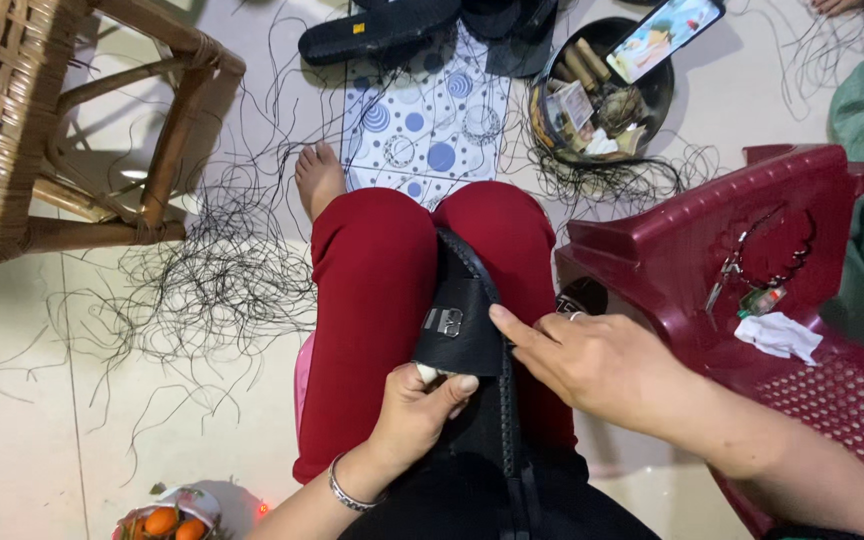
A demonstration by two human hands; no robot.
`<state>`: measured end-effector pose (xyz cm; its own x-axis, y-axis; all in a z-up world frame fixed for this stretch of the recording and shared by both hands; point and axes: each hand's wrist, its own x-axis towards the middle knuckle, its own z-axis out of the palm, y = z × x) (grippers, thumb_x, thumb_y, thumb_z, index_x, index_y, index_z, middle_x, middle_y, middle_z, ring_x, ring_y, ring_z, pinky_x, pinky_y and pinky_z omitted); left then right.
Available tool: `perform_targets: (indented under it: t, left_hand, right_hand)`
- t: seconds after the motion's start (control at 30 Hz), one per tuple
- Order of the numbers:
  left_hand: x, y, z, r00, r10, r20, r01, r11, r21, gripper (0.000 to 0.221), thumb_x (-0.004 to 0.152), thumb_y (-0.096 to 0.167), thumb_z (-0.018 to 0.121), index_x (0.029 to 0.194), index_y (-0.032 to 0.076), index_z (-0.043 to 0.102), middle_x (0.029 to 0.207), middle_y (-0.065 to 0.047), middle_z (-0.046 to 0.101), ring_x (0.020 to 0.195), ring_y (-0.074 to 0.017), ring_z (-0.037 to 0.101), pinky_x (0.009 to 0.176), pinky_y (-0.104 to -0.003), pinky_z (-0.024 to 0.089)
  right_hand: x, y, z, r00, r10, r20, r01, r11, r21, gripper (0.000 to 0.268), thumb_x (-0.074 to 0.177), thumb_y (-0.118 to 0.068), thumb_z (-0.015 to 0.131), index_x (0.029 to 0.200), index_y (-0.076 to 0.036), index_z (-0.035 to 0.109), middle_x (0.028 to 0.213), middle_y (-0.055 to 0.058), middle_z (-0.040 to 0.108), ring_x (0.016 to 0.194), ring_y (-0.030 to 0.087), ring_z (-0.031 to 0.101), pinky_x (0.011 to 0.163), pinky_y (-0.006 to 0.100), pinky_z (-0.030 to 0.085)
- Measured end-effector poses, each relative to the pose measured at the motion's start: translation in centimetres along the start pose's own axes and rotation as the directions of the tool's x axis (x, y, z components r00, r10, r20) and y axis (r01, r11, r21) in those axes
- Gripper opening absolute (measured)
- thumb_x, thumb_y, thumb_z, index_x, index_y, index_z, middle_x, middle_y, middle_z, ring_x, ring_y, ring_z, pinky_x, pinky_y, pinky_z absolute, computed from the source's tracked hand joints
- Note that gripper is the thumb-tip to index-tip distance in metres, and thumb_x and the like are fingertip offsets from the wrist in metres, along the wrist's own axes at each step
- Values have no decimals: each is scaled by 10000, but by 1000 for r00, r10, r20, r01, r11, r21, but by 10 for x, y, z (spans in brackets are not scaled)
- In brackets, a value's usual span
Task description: The person is repairing a black sandal by wrapping white material around a strap and using a handheld stitching tool to secure it while sitting on the floor.
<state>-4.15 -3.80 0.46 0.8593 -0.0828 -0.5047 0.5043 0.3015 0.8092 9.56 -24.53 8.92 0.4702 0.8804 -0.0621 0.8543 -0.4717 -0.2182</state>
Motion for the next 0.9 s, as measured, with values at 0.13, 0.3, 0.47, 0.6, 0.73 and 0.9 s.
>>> perform_targets:
  t: [0.13, 0.3, 0.47, 0.6, 0.73, 0.9]
  left_hand:
    - [2, 0, -3, 1000, 5, -8, -4, 999, 34, 515, 942, 311, 745, 540, 156, 464, 500, 53, 456, 490, -58, 392, 471, -255, 303]
    - [2, -12, -13, 997, 27, -76, -23, 998, 51, 514, 937, 226, 777, 562, 162, 432, 522, 74, 428, 506, -45, 385, 447, -256, 304]
    - [-12, -8, -28, 1000, 3, 11, -6, 973, 233, 312, 945, 215, 767, 733, 157, 545, 642, 88, 438, 600, -53, 390, 534, -271, 336]
    - [-31, 16, -50, 975, 212, 61, -218, 885, 410, 144, 958, 226, 704, 950, 90, 655, 786, 16, 683, 607, -72, 581, 585, -227, 503]
    - [-33, 21, -68, 975, 223, 10, -199, 846, 495, 144, 947, 224, 719, 908, 114, 635, 721, 44, 622, 616, -86, 503, 592, -251, 447]
    - [-30, 28, -59, 977, 211, -28, -171, 855, 490, 157, 950, 217, 719, 861, 105, 653, 614, 61, 505, 555, -69, 433, 548, -240, 409]
  right_hand:
    - [-6, 17, -26, 990, -33, 136, 41, 998, -56, 556, 937, -289, 665, 1467, -172, 548, 645, -19, 516, 397, 187, 557, 337, 402, 457]
    - [-62, 74, -75, 359, 481, 800, -585, 784, -209, 869, 891, -621, 508, 1612, -677, 27, 956, -205, 789, 849, 64, 778, 775, 285, 635]
    - [-44, 33, -12, 716, 414, 562, -684, 259, 682, 518, 817, -321, 754, 1317, -284, 620, 982, 7, 822, 784, 142, 700, 788, 252, 600]
    - [-9, 4, -7, 951, 297, 89, -90, -9, 996, 432, 1033, -267, 552, 634, -103, 541, 706, 62, 579, 774, 176, 608, 657, 303, 500]
    - [-20, 16, -33, 990, 126, 60, -47, -99, 994, 508, 1055, -477, 561, 690, -125, 588, 692, 60, 656, 514, 136, 545, 446, 270, 460]
    - [-10, -4, -1, 871, 486, 77, -292, 384, 876, 84, 846, -141, 790, 921, -134, 754, 1003, 29, 718, 816, 103, 655, 681, 228, 524]
